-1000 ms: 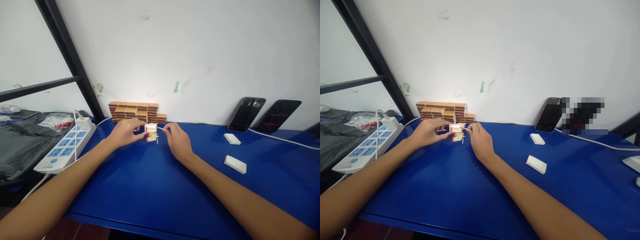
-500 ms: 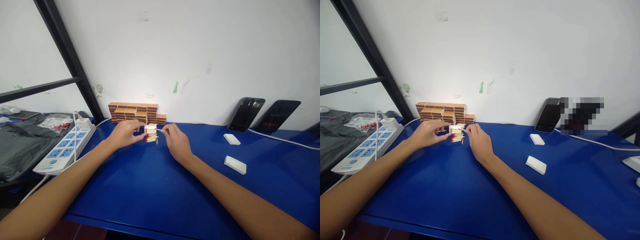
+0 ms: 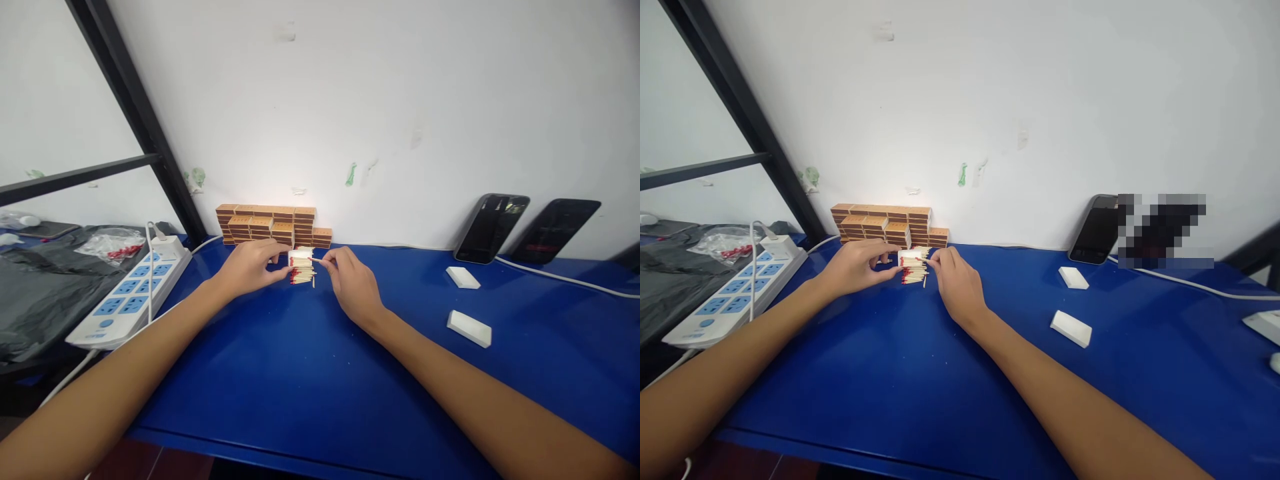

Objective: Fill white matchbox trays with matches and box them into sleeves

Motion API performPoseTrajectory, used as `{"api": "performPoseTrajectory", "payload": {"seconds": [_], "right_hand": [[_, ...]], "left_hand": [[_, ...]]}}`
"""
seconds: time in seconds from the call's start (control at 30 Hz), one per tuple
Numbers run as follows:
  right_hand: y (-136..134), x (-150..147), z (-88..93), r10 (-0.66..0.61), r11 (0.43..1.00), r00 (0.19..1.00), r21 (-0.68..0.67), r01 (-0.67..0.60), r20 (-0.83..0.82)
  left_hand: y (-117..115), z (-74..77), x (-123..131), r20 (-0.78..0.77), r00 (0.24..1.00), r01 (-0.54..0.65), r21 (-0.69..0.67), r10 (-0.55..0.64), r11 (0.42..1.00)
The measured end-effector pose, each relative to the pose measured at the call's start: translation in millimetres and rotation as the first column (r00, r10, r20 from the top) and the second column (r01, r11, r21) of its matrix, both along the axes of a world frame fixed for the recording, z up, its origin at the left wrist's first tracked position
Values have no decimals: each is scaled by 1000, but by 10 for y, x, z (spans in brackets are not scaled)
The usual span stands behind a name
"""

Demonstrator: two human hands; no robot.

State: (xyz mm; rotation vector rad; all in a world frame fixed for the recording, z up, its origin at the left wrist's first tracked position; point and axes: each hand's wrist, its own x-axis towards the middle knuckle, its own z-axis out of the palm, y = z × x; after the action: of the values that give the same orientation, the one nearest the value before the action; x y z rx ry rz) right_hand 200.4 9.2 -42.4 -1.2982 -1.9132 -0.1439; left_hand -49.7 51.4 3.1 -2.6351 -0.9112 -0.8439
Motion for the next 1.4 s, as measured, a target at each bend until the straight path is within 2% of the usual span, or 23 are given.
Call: {"api": "performPoseTrajectory", "payload": {"seconds": [0.67, 1.03, 1.4], "right_hand": [[-10, -6, -7, 21, 1000, 1000, 16, -21, 21], [-20, 5, 10, 42, 998, 999, 48, -41, -24], [-19, 7, 7, 63, 995, 998, 74, -63, 2]], "left_hand": [[8, -9, -3, -15, 1000, -4, 3, 4, 1000], [-56, 4, 45, -13, 1000, 17, 10, -17, 1000], [-81, 20, 66, -31, 999, 9, -9, -9, 1000]]}}
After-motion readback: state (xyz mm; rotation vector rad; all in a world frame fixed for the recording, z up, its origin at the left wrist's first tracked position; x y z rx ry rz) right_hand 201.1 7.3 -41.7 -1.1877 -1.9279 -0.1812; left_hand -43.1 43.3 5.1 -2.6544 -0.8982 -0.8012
